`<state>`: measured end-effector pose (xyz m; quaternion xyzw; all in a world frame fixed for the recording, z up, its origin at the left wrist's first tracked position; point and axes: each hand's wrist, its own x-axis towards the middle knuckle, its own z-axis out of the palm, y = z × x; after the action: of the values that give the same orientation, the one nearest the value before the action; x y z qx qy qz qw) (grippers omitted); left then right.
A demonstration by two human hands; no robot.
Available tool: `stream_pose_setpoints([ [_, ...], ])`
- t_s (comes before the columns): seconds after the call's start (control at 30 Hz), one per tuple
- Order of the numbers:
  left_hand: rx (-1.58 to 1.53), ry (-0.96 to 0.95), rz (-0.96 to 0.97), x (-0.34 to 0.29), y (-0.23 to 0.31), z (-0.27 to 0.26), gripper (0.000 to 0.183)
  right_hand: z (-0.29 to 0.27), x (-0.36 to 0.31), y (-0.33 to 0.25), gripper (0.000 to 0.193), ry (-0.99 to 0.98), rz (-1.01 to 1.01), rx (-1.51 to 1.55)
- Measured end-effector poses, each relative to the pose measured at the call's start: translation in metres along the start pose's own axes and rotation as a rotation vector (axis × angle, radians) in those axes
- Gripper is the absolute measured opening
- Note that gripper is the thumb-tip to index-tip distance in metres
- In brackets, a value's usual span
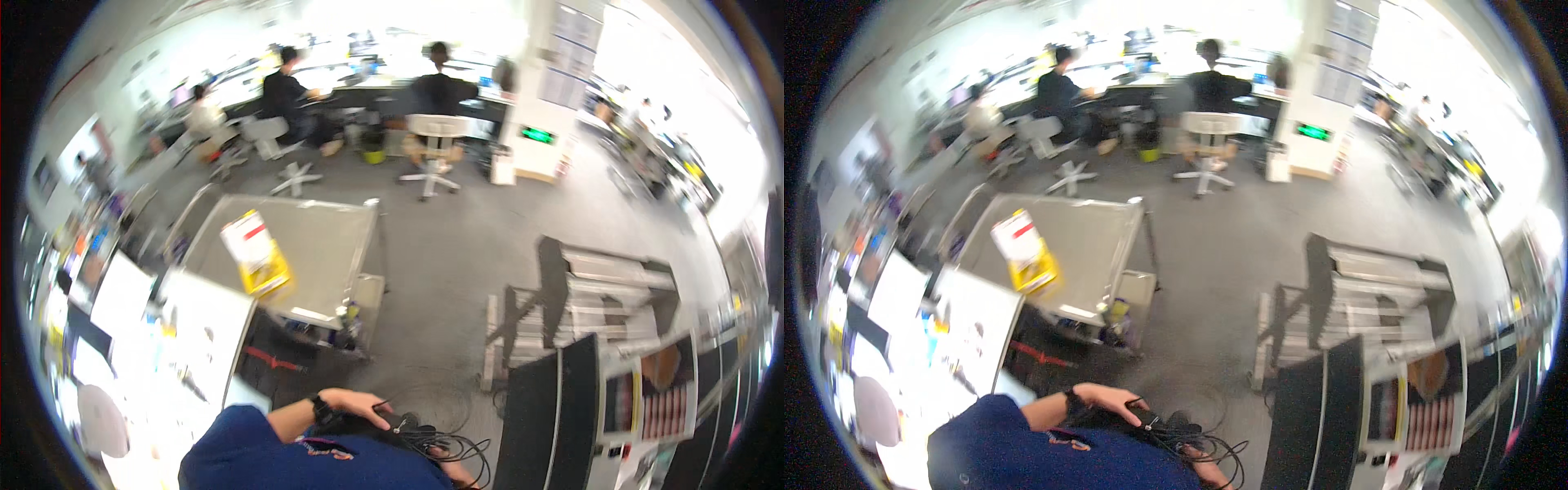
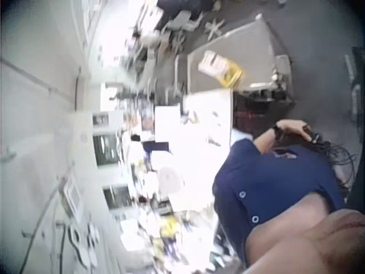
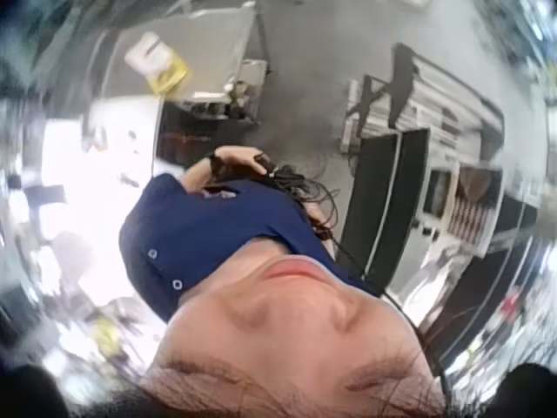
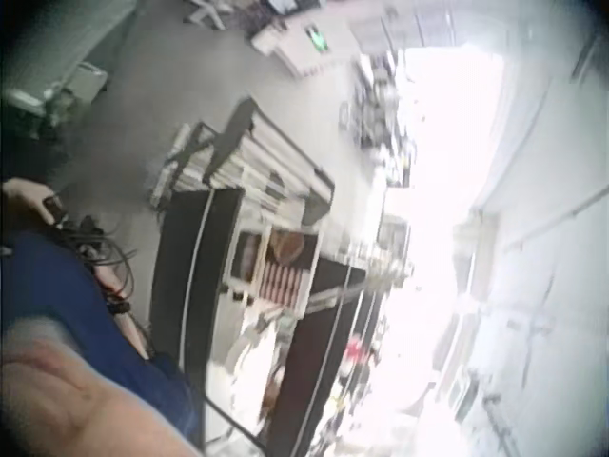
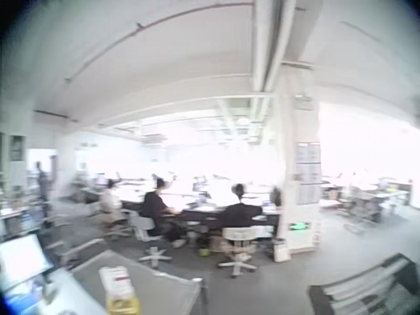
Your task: The recorder uses a rotary tool to grind and finish a small dental crown part at a workbench in a lab environment.
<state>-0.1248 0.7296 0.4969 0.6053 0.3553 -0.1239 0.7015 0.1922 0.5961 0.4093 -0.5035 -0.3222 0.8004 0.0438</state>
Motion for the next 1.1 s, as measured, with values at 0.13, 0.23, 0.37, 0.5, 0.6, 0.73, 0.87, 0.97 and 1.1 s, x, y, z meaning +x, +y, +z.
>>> stream_pose_setpoints([
  [0.13, 0.101, 0.195, 0.049, -0.041, 0.047, -0.003, 0.087, -0.032, 0.000, -0.049, 0.028, -0.073, -0.208, -0.254],
  [0.23, 0.113, 0.358, 0.037, -0.058, 0.060, -0.009, 0.085, -0.046, 0.005, -0.096, 0.027, -0.095, -0.392, -0.367],
  [0.37, 0.091, 0.460, 0.096, -0.061, 0.073, -0.043, 0.077, -0.080, 0.022, -0.135, 0.025, -0.033, -0.251, -0.245],
  [0.5, 0.040, 0.538, 0.148, -0.065, 0.074, -0.084, 0.074, -0.120, 0.039, -0.183, 0.023, -0.201, -0.327, -0.089],
  [0.6, -0.079, 0.545, 0.179, -0.050, 0.043, -0.119, 0.076, -0.141, 0.054, -0.240, 0.024, -0.110, -0.383, -0.454],
  [0.73, -0.208, 0.603, 0.135, -0.030, 0.065, -0.163, 0.079, -0.264, 0.134, -0.231, 0.035, -0.159, -0.224, -0.635],
  [0.87, -0.343, 0.699, 0.186, -0.010, 0.062, -0.177, 0.077, -0.200, 0.124, -0.376, 0.023, -0.194, -0.509, -1.196],
  [0.97, -0.339, 0.875, 0.020, 0.011, 0.054, -0.155, 0.076, -0.190, 0.163, -0.427, 0.020, -0.435, -0.839, -1.671],
  [1.1, -0.511, 1.169, 0.004, 0.022, 0.043, -0.091, 0.079, -0.149, 0.213, -0.452, 0.026, -0.465, 0.079, -0.539],
])
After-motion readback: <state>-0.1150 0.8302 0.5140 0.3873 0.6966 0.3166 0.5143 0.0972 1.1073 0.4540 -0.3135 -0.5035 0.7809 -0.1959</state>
